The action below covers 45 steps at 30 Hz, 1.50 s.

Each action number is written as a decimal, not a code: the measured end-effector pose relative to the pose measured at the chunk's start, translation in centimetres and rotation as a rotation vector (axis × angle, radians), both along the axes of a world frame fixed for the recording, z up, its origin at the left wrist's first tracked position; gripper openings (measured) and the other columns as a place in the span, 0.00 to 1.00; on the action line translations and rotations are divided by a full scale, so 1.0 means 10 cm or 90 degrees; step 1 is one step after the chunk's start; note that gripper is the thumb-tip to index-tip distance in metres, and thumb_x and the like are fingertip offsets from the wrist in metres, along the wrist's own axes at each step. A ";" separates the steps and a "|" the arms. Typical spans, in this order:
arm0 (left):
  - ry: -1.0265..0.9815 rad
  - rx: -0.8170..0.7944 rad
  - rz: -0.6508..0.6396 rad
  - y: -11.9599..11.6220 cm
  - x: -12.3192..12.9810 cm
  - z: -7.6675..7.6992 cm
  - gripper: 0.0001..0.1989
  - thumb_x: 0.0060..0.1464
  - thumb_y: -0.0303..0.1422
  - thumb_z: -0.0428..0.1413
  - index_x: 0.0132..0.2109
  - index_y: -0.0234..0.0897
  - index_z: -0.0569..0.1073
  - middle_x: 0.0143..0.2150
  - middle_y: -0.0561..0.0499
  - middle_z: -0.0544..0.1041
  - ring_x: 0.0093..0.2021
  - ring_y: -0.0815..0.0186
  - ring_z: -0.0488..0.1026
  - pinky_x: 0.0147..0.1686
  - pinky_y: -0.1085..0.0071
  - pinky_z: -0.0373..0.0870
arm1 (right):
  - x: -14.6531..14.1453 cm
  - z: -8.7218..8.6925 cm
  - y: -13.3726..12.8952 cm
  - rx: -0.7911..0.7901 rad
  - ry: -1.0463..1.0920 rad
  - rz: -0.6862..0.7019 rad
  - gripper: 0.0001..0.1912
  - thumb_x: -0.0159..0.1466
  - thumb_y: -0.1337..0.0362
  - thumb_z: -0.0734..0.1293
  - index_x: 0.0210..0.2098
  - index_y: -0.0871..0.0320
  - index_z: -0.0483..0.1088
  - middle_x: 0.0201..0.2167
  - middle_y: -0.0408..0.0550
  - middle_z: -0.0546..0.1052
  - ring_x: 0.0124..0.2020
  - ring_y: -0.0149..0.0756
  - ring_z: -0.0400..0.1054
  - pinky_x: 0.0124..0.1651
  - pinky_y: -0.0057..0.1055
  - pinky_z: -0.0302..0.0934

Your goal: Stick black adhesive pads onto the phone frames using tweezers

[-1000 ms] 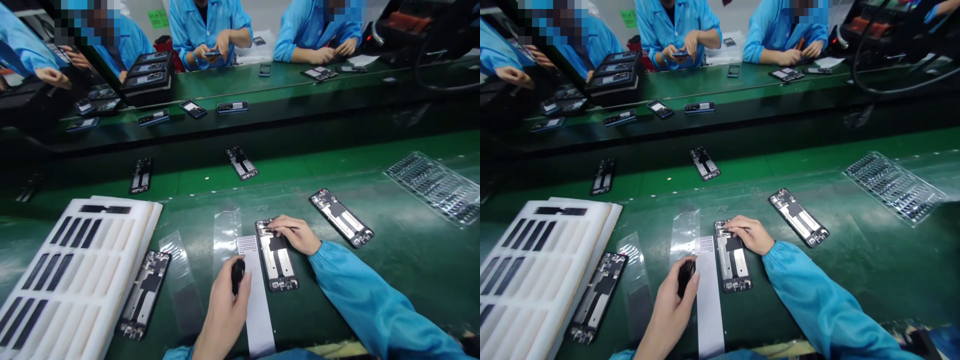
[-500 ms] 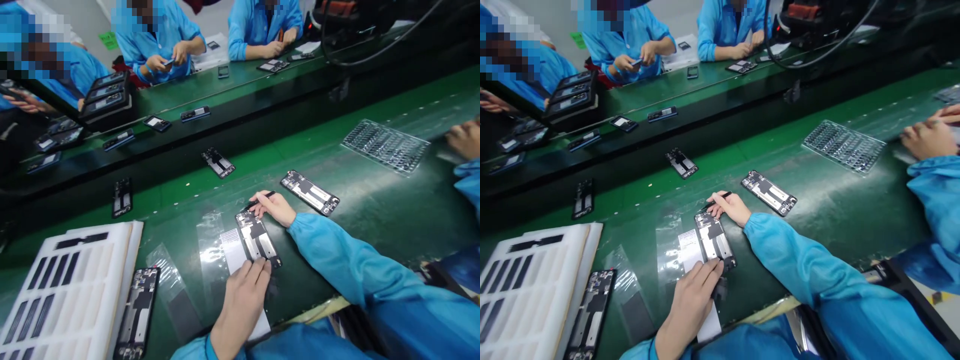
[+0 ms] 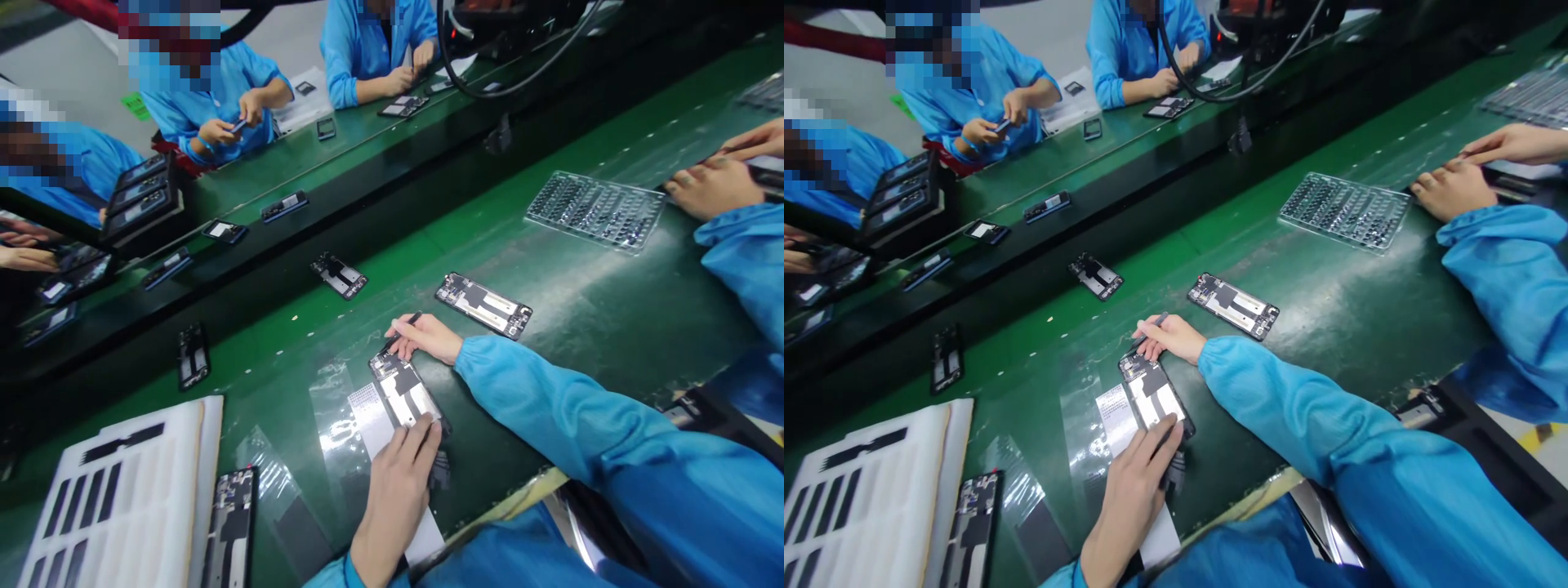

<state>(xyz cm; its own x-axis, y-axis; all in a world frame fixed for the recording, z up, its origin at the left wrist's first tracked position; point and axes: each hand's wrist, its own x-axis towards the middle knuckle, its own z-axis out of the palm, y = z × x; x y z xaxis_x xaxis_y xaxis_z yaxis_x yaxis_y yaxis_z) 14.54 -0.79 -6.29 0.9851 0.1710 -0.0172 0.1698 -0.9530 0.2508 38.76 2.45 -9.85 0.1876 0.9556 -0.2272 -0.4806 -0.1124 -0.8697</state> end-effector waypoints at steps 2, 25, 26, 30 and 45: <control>0.027 -0.009 0.002 0.02 0.00 -0.01 0.42 0.41 0.12 0.47 0.65 0.36 0.65 0.65 0.41 0.70 0.53 0.54 0.73 0.48 0.60 0.78 | 0.00 0.00 0.00 0.002 0.003 0.002 0.22 0.64 0.47 0.71 0.34 0.64 0.74 0.22 0.50 0.80 0.19 0.28 0.72 0.23 0.22 0.68; 0.179 0.052 0.257 0.00 0.12 0.03 0.41 0.58 0.25 0.57 0.73 0.50 0.50 0.75 0.33 0.46 0.29 0.65 0.80 0.20 0.74 0.71 | 0.10 0.19 -0.05 -0.070 0.034 0.038 0.14 0.71 0.60 0.57 0.41 0.61 0.72 0.28 0.55 0.83 0.29 0.37 0.79 0.31 0.29 0.73; 0.184 0.049 0.268 -0.01 0.12 0.02 0.41 0.58 0.27 0.58 0.73 0.48 0.50 0.74 0.32 0.47 0.29 0.65 0.81 0.20 0.73 0.73 | 0.15 0.22 -0.06 -0.090 -0.004 0.071 0.15 0.71 0.61 0.56 0.42 0.61 0.72 0.32 0.56 0.83 0.32 0.38 0.80 0.32 0.31 0.73; 0.182 0.045 0.307 -0.04 0.10 -0.03 0.41 0.57 0.31 0.62 0.73 0.43 0.53 0.74 0.31 0.50 0.28 0.63 0.81 0.22 0.71 0.75 | 0.18 0.40 -0.18 -0.220 -0.309 0.182 0.15 0.67 0.61 0.57 0.35 0.60 0.72 0.29 0.55 0.82 0.26 0.40 0.77 0.25 0.30 0.65; 0.084 0.029 0.408 0.08 -0.54 -0.33 0.43 0.47 0.22 0.66 0.67 0.52 0.64 0.69 0.49 0.63 0.36 0.58 0.83 0.31 0.66 0.81 | -0.42 0.41 -0.48 -0.261 -1.009 0.228 0.10 0.72 0.65 0.57 0.40 0.60 0.67 0.33 0.58 0.81 0.37 0.51 0.78 0.34 0.35 0.58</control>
<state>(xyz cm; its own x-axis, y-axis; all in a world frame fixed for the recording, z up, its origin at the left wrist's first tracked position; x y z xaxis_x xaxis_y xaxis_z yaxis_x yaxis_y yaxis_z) 9.12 -0.01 -9.62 0.6782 0.7266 -0.1095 0.7339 -0.6622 0.1511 34.53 -2.38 -5.79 0.2605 0.9276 -0.2676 0.8822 -0.3413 -0.3244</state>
